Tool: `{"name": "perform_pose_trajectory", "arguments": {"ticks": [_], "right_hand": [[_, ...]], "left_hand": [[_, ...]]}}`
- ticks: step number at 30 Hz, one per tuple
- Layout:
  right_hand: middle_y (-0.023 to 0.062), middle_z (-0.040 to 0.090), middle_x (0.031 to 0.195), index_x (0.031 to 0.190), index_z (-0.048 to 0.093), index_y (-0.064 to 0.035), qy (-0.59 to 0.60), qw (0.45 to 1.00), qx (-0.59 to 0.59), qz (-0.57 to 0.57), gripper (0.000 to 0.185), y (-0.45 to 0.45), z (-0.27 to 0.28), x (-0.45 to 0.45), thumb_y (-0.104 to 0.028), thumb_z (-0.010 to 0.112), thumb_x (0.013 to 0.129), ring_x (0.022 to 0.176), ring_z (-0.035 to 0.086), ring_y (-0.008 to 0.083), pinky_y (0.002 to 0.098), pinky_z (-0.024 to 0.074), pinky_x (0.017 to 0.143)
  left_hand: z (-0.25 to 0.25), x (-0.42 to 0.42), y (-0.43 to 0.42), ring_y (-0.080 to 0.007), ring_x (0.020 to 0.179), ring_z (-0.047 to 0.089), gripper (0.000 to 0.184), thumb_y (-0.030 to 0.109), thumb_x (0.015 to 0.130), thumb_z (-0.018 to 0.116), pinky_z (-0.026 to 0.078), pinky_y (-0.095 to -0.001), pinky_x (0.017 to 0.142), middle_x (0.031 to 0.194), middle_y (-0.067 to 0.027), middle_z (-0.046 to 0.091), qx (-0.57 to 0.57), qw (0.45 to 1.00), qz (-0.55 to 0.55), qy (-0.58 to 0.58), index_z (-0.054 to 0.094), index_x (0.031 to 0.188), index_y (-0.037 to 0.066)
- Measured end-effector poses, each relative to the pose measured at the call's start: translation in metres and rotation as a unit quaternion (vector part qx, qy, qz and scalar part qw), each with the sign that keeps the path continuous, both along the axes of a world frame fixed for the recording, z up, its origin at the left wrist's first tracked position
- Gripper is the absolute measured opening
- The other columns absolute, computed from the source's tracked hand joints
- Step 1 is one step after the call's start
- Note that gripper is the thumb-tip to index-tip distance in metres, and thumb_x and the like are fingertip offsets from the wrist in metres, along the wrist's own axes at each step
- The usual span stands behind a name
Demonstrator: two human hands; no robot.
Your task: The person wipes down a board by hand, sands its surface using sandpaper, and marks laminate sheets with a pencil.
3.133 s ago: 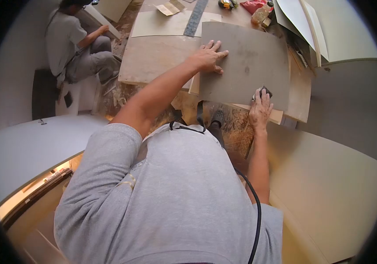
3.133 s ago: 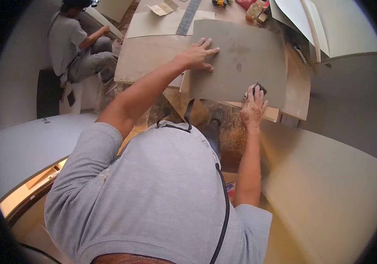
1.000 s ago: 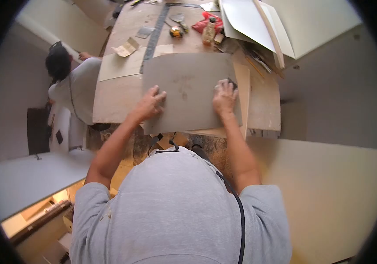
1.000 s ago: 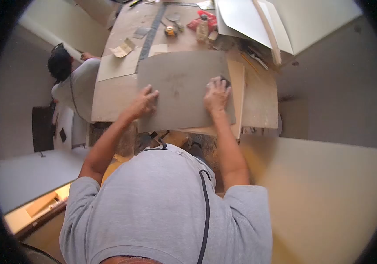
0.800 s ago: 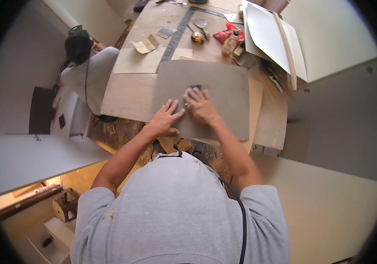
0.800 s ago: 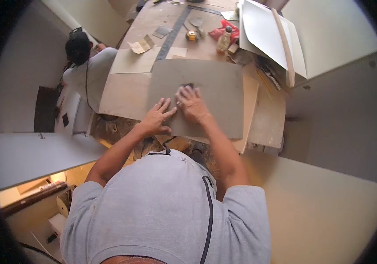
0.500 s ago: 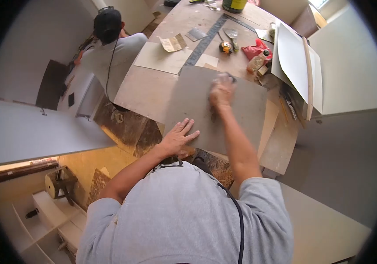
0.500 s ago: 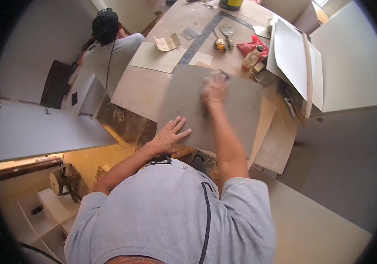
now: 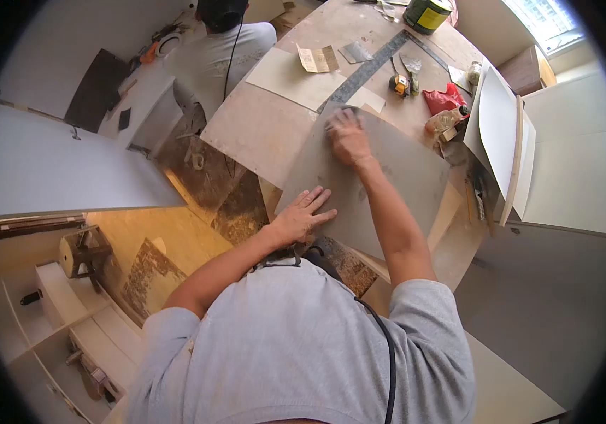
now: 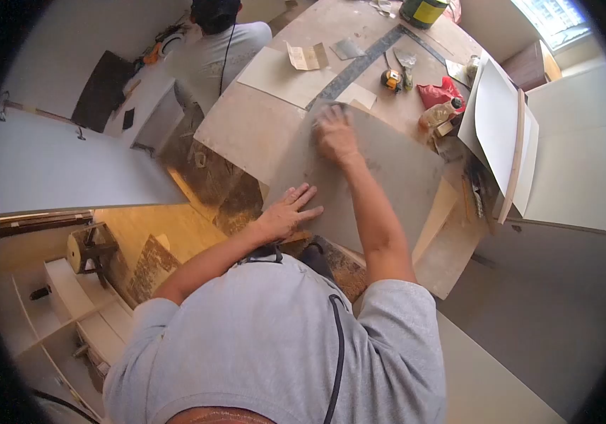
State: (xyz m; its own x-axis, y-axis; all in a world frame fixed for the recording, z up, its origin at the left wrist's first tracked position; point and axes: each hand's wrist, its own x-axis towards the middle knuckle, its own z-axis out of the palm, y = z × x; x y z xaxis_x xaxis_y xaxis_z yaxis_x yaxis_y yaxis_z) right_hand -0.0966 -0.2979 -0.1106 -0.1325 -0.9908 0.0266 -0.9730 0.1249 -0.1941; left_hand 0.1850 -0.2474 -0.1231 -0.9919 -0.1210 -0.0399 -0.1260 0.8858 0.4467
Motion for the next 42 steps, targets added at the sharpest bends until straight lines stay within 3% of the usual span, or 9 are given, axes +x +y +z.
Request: {"name": "perform_pose_trajectory", "arguments": {"ticks": [5,8,13,19,25,29,31,36,42], "right_hand": [[0.0123,0.044,0.163,0.15,0.053,-0.0126,-0.067,0.977,0.026,0.202,0.05,0.062,-0.008,0.059,-0.021,0.051,0.101,0.151,0.037,0.0339,0.0544,0.0215,0.126],[0.013,0.044,0.162,0.15,0.053,-0.009,-0.026,0.991,-0.067,-0.111,0.048,0.138,-0.007,-0.01,-0.022,0.048,0.104,0.15,0.038,0.0354,0.0494,0.0241,0.127],[0.0126,0.045,0.159,0.148,0.055,-0.0083,0.053,0.835,-0.035,-0.546,0.046,0.307,-0.016,-0.018,-0.026,0.045,0.107,0.151,0.036,0.039,0.0605,0.0233,0.123],[0.0152,0.04,0.164,0.151,0.052,-0.0076,0.003,0.846,-0.007,-0.534,0.049,0.35,-0.017,0.037,-0.027,0.043,0.106,0.153,0.032,0.04,0.0616,0.0175,0.126],[0.0162,0.04,0.164,0.152,0.051,-0.0043,-0.029,0.853,-0.035,-0.519,0.052,0.35,-0.015,0.054,-0.021,0.044,0.103,0.154,0.031,0.0377,0.0592,0.0164,0.127],[0.0252,0.056,0.147,0.145,0.057,-0.0019,-0.08,0.813,-0.305,-0.489,0.045,0.39,-0.023,0.015,-0.022,0.045,0.106,0.141,0.048,0.0448,0.05,0.0359,0.12],[0.0263,0.061,0.143,0.147,0.055,-0.0001,-0.165,0.683,-0.277,-0.656,0.051,0.401,0.025,0.003,-0.035,0.04,0.112,0.131,0.059,0.0422,0.0438,0.048,0.109],[0.0298,0.063,0.137,0.142,0.055,0.0083,-0.183,0.581,-0.46,-0.646,0.053,0.445,0.05,-0.047,-0.032,0.037,0.113,0.13,0.06,0.043,0.0437,0.0477,0.108],[0.0261,0.055,0.15,0.146,0.055,0.0048,-0.096,0.657,-0.473,-0.579,0.049,0.409,0.067,-0.026,-0.028,0.039,0.113,0.141,0.051,0.0398,0.0442,0.0403,0.118]], "left_hand": [[0.007,0.003,-0.002,-0.0399,0.159,0.019,0.081,0.016,0.083,0.076,0.022,-0.0533,0.128,0.171,-0.0193,0.023,0.04,0.999,0.0,-0.012,0.046,0.157,0.028],[0.005,0.004,0.0,-0.0395,0.158,0.022,0.08,0.015,0.084,0.074,0.022,-0.053,0.128,0.169,-0.0197,0.027,0.012,0.999,0.001,0.034,0.045,0.158,0.027],[-0.005,0.017,-0.002,-0.0402,0.157,0.025,0.082,0.012,0.084,0.072,0.019,-0.0531,0.129,0.17,-0.0202,0.026,-0.076,0.994,-0.017,0.073,0.042,0.159,0.028],[-0.011,0.074,-0.031,-0.0415,0.159,0.018,0.088,0.01,0.085,0.068,0.015,-0.0544,0.129,0.169,-0.0228,0.025,-0.121,0.979,0.162,-0.019,0.031,0.165,0.016],[0.014,0.049,-0.028,-0.0429,0.158,0.02,0.08,0.001,0.09,0.061,0.023,-0.0549,0.127,0.17,-0.0219,0.024,-0.135,0.988,-0.038,0.065,0.032,0.163,0.015],[0.033,0.009,-0.032,-0.0411,0.135,0.056,0.059,-0.004,0.089,0.06,0.05,-0.0484,0.109,0.148,-0.0211,0.057,-0.114,0.953,-0.011,0.281,0.056,0.146,0.01],[0.102,-0.003,-0.041,-0.0397,0.122,0.063,0.051,-0.003,0.089,0.061,0.054,-0.0463,0.101,0.135,-0.0199,0.064,-0.095,0.95,0.017,0.296,0.061,0.139,0.008],[0.273,-0.067,-0.128,-0.0353,0.09,0.07,0.015,0.003,0.092,0.062,0.057,-0.0448,0.076,0.095,-0.0156,0.071,-0.1,0.942,-0.01,0.322,0.07,0.104,0.005],[0.386,0.01,-0.226,-0.0234,0.097,0.071,0.037,0.033,0.105,0.062,0.054,-0.0348,0.091,0.112,-0.015,0.075,-0.025,0.875,0.322,0.36,0.072,0.126,0.005]]}}
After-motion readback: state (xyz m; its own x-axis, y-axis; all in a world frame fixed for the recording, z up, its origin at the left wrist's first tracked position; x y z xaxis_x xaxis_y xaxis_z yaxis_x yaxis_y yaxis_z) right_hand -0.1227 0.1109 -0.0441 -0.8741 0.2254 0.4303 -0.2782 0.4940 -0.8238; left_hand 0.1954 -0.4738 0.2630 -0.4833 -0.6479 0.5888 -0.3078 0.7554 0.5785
